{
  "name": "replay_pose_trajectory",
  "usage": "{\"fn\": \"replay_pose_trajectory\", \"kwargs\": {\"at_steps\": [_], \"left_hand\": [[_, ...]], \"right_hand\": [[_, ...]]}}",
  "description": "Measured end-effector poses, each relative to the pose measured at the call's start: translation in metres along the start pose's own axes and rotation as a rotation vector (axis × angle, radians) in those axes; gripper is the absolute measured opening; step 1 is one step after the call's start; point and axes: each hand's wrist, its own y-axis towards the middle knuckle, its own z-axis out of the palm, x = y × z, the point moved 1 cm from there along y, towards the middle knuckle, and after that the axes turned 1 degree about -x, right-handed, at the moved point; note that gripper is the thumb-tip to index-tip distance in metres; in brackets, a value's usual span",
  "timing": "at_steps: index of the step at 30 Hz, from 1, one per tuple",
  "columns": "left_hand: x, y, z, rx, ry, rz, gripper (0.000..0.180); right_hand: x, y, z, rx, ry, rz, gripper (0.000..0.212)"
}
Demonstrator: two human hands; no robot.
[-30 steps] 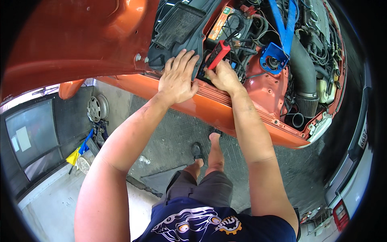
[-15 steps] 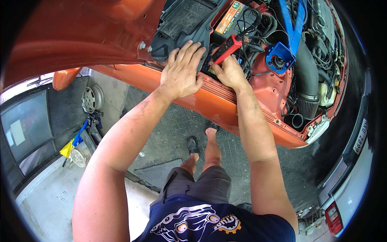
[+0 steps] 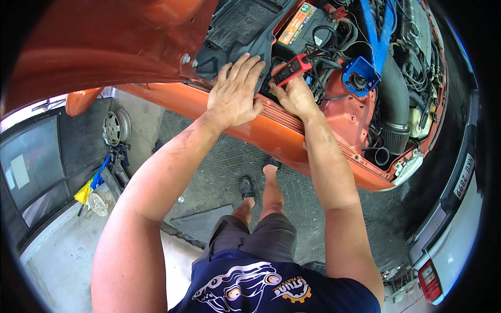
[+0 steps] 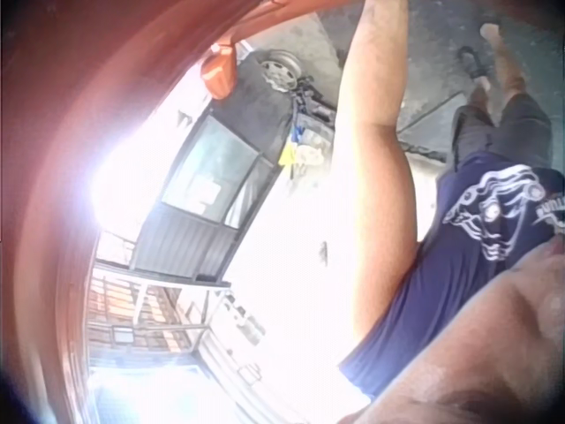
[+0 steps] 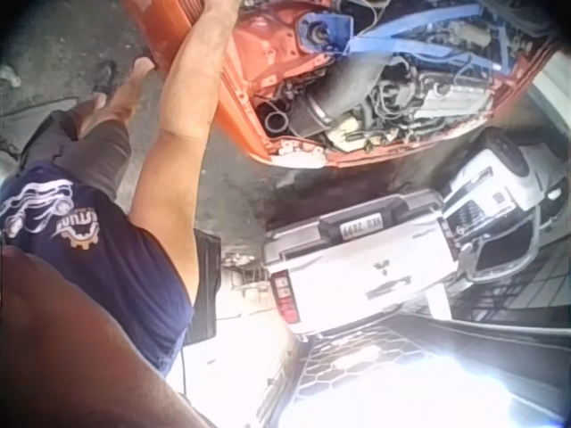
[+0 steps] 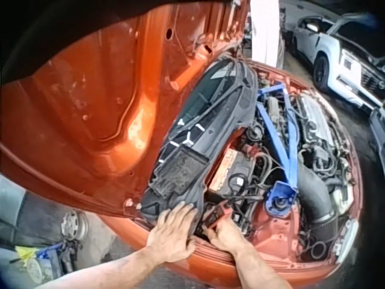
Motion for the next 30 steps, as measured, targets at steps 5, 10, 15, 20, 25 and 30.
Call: {"fn": "replay_pose_trajectory", "kwargs": {"at_steps": [5, 10, 15, 20, 25, 30], "left_hand": [[0.002, -0.003, 0.001, 0.0, 0.011, -0.002, 0.082], [0.001, -0.002, -0.003, 0.007, 0.0, -0.004, 0.086], [0.002, -0.003, 0.0, -0.005, 0.013, -0.007, 0.088], [0.003, -0.004, 0.001, -0.018, -0.001, -0.005, 0.088], [0.004, -0.004, 0.002, -0.018, -0.02, -0.012, 0.087], [0.004, -0.004, 0.002, -0.02, -0.03, -0.013, 0.087]], "right_hand": [[-0.004, -0.001, 0.002, -0.007, 0.037, -0.02, 0.024], [-0.002, 0.001, 0.0, -0.001, 0.102, 0.01, 0.025], [-0.004, 0.001, 0.001, -0.037, 0.027, -0.038, 0.03], [-0.008, 0.001, 0.002, -0.039, -0.005, -0.058, 0.032], [-0.008, 0.002, 0.003, -0.019, 0.098, 0.057, 0.028], [-0.014, 0.002, 0.004, -0.029, 0.078, 0.02, 0.03]]}}
